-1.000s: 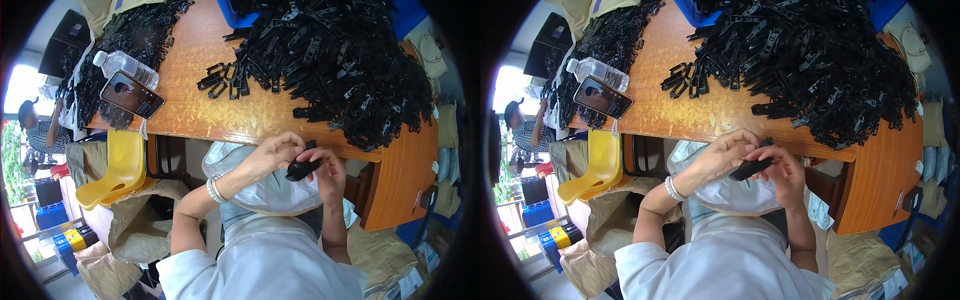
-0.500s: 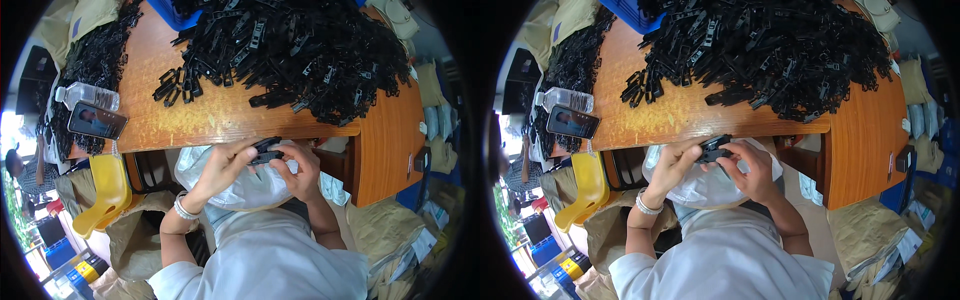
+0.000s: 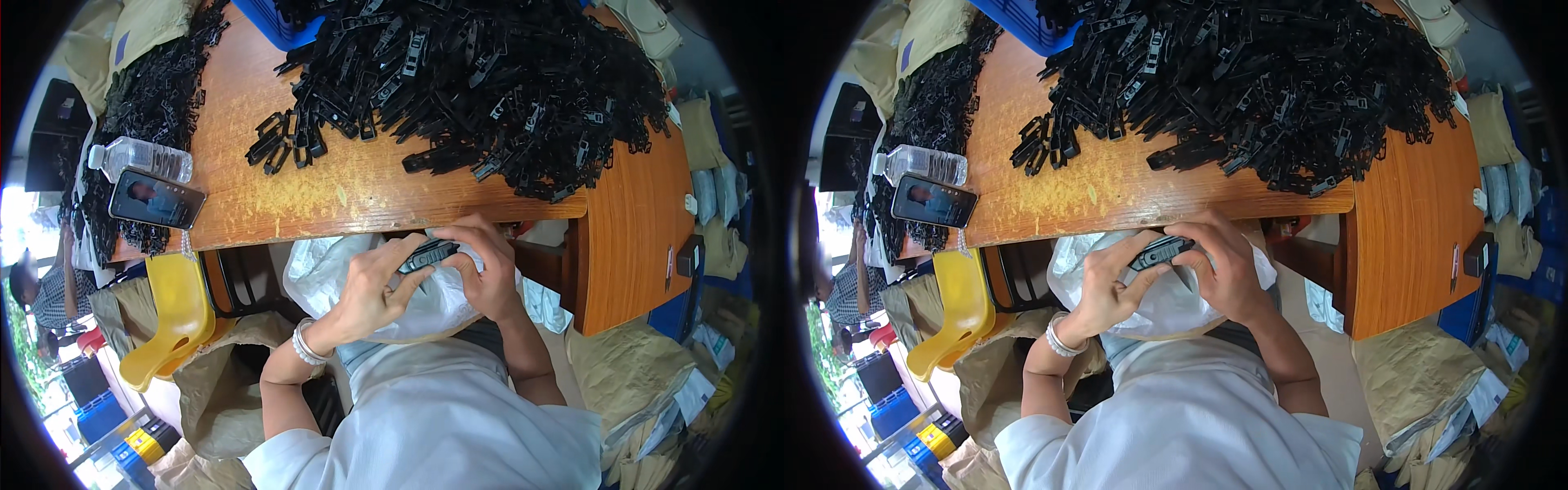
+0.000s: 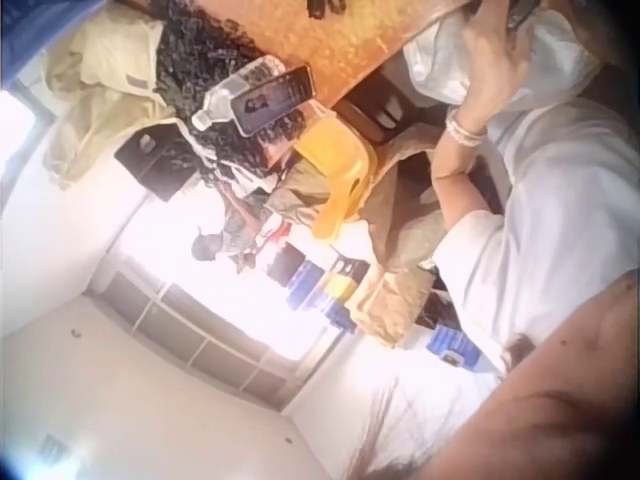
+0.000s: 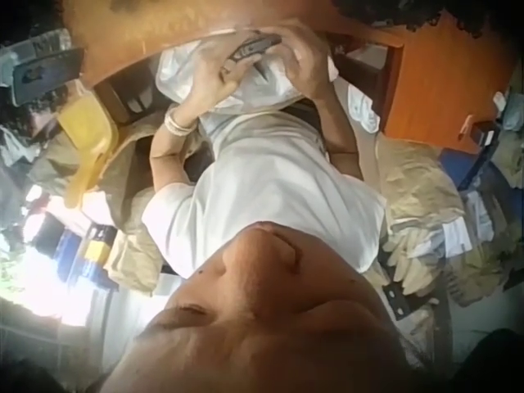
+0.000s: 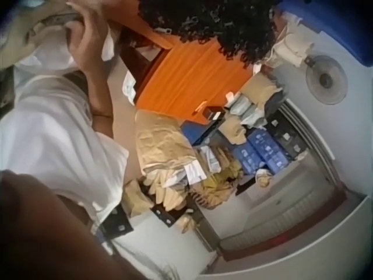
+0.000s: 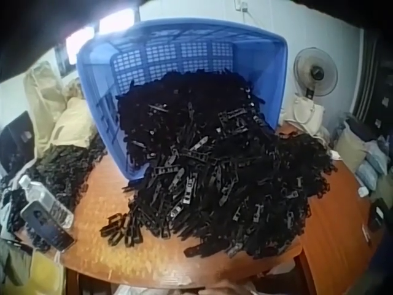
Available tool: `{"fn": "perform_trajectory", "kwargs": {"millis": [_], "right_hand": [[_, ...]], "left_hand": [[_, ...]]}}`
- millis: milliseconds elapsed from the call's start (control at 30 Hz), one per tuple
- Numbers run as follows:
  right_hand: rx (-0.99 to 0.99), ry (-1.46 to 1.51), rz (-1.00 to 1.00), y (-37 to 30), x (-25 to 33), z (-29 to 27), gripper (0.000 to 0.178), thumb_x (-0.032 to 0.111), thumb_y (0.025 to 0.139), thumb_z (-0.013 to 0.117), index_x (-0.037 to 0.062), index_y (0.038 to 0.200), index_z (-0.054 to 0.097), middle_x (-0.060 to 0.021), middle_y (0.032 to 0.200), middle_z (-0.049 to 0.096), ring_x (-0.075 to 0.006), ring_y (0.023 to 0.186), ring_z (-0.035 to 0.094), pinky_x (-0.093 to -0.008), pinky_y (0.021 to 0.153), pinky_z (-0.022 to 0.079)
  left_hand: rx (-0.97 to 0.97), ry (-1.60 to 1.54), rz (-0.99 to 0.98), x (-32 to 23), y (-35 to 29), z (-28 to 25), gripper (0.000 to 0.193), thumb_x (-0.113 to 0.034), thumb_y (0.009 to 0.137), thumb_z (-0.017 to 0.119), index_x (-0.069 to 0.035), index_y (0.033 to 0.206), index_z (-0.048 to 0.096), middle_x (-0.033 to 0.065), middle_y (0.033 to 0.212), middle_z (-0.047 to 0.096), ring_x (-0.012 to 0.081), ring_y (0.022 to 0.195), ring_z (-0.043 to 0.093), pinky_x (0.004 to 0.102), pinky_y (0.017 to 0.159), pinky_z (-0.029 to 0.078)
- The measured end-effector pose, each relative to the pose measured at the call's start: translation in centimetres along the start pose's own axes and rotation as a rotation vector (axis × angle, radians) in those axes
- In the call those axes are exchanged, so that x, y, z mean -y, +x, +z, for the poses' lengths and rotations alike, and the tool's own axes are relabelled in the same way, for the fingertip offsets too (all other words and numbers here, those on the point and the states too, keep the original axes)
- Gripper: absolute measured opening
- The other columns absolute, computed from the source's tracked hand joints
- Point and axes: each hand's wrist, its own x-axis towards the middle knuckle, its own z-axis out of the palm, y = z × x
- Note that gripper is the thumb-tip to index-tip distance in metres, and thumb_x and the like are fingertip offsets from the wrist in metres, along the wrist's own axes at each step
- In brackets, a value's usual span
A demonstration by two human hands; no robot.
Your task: Assembling small black plastic components by hand at a workbench.
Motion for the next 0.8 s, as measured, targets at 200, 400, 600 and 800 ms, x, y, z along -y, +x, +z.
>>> {"fn": "perform_trajectory", "kwargs": {"millis": [200, 400, 600, 800], "right_hand": [[0.068, 0.315, 0.153, 0.0, -0.2, -0.7, 0.027, 0.008, 0.072, 0.066, -0.0012, 0.097, 0.061, -0.0105, 0.087, 0.058, -0.0199, 0.077, 0.056, -0.0278, 0.067, 0.045], [0.065, 0.127, 0.063, -0.2, 0.1, 0.0, 0.017, 0.004, 0.075, 0.062, -0.0014, 0.092, 0.063, -0.0093, 0.081, 0.059, -0.0167, 0.073, 0.057, -0.0247, 0.065, 0.045], [0.067, 0.194, 0.170, -0.8, -0.7, 0.2, 0.013, -0.001, 0.077, 0.057, -0.0018, 0.089, 0.063, -0.0097, 0.079, 0.058, -0.0140, 0.061, 0.057, -0.0228, 0.053, 0.044], [-0.135, -0.191, 0.107, 0.7, -2.3, -0.4, 0.010, 0.000, 0.077, 0.060, -0.0015, 0.087, 0.062, -0.0077, 0.075, 0.056, -0.0145, 0.057, 0.055, -0.0235, 0.048, 0.041]], "left_hand": [[0.132, -0.097, -0.056, 1.1, 0.2, -1.3, 0.035, -0.013, 0.071, 0.070, 0.003, 0.100, 0.058, 0.0133, 0.082, 0.063, 0.0193, 0.069, 0.062, 0.0273, 0.064, 0.048], [-0.206, 0.146, 0.057, 3.9, 2.3, -4.9, 0.014, -0.004, 0.075, 0.063, 0.000, 0.089, 0.059, 0.0108, 0.082, 0.060, 0.0168, 0.064, 0.056, 0.0257, 0.054, 0.044], [-0.544, 0.858, -0.111, 8.7, 4.3, -10.5, 0.012, -0.004, 0.076, 0.060, 0.000, 0.087, 0.060, 0.0114, 0.082, 0.053, 0.0248, 0.065, 0.054, 0.0321, 0.058, 0.043], [-0.693, 0.880, 0.014, 7.9, 3.1, -10.0, 0.010, -0.005, 0.076, 0.062, -0.001, 0.084, 0.057, 0.0111, 0.088, 0.054, 0.0246, 0.064, 0.055, 0.0298, 0.055, 0.043]]}}
